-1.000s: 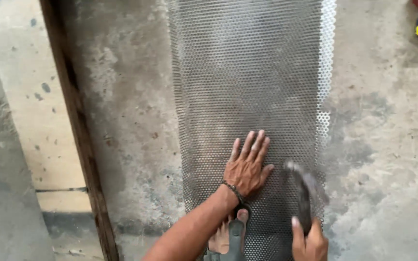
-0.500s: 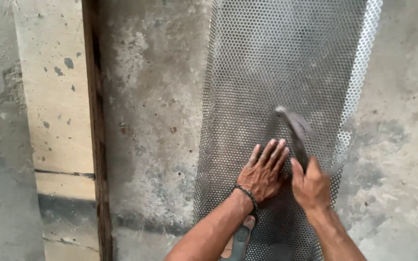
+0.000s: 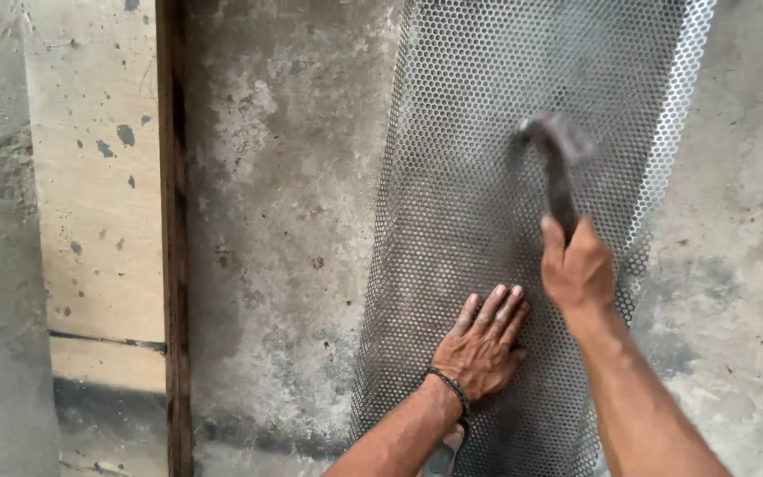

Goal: Hammering a perforated metal mesh sheet on the floor to flatten or shape it

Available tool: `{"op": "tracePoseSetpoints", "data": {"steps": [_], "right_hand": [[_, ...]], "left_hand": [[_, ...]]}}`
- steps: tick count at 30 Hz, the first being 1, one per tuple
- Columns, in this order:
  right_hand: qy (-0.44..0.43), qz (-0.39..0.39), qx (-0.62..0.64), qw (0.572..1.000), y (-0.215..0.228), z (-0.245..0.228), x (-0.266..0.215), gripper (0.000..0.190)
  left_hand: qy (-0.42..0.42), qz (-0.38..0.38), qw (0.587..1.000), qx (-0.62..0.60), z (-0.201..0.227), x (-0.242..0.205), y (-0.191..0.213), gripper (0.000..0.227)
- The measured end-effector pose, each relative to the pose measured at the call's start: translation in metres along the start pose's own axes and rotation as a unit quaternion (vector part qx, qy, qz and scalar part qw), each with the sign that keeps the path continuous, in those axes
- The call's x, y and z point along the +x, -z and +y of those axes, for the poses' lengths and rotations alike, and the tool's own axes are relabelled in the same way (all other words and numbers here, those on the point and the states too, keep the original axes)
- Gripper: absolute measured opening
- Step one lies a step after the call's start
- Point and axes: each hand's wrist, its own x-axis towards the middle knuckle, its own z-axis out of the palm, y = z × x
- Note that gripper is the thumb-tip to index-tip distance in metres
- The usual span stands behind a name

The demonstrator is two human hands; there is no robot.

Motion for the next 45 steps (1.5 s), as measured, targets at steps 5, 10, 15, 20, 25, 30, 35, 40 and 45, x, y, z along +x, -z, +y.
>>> {"op": "tracePoseSetpoints", "data": {"steps": [5, 10, 15, 20, 25, 30, 35, 40, 45], "right_hand": [[0.103, 0.089, 0.067, 0.988, -0.004, 0.004, 0.037, 0.038], [0.095, 0.104, 0.034, 0.989, 0.006, 0.004, 0.067, 0.045], [-0.034, 0.048, -0.010, 0.998, 0.017, 0.001, 0.079, 0.040], [0.035, 0.104, -0.012, 0.994, 0.009, 0.025, 0.057, 0.044], [0.020, 0.075, 0.028, 0.997, 0.017, 0.009, 0.030, 0.044], [-0.003, 0.029, 0.081, 0.996, 0.012, 0.009, 0.005, 0.048], [0.026, 0.046, 0.034, 0.998, 0.010, 0.010, -0.052, 0.030], [0.005, 0.067, 0.013, 0.998, -0.014, 0.033, -0.120, 0.037], [0.055, 0.054, 0.000, 0.997, -0.010, 0.050, -0.167, 0.035]], "left_hand": [[-0.008, 0.000, 1.000, 0.015, -0.001, 0.002, 0.001, 0.068], [-0.011, 0.017, 0.998, 0.052, -0.001, 0.002, -0.004, 0.068], [-0.012, 0.015, 0.995, 0.098, -0.002, 0.001, -0.006, 0.068], [-0.012, 0.026, 0.994, 0.104, -0.003, 0.003, -0.001, 0.068], [-0.009, 0.023, 0.994, 0.111, -0.003, 0.004, -0.001, 0.069], [-0.005, 0.001, 0.993, 0.121, -0.004, 0.005, -0.006, 0.070], [-0.002, -0.010, 0.999, 0.032, -0.003, 0.002, -0.002, 0.070], [0.049, -0.067, 0.996, -0.021, -0.002, -0.006, -0.016, 0.074], [0.103, 0.021, 0.993, -0.056, -0.002, -0.025, -0.016, 0.077]]}}
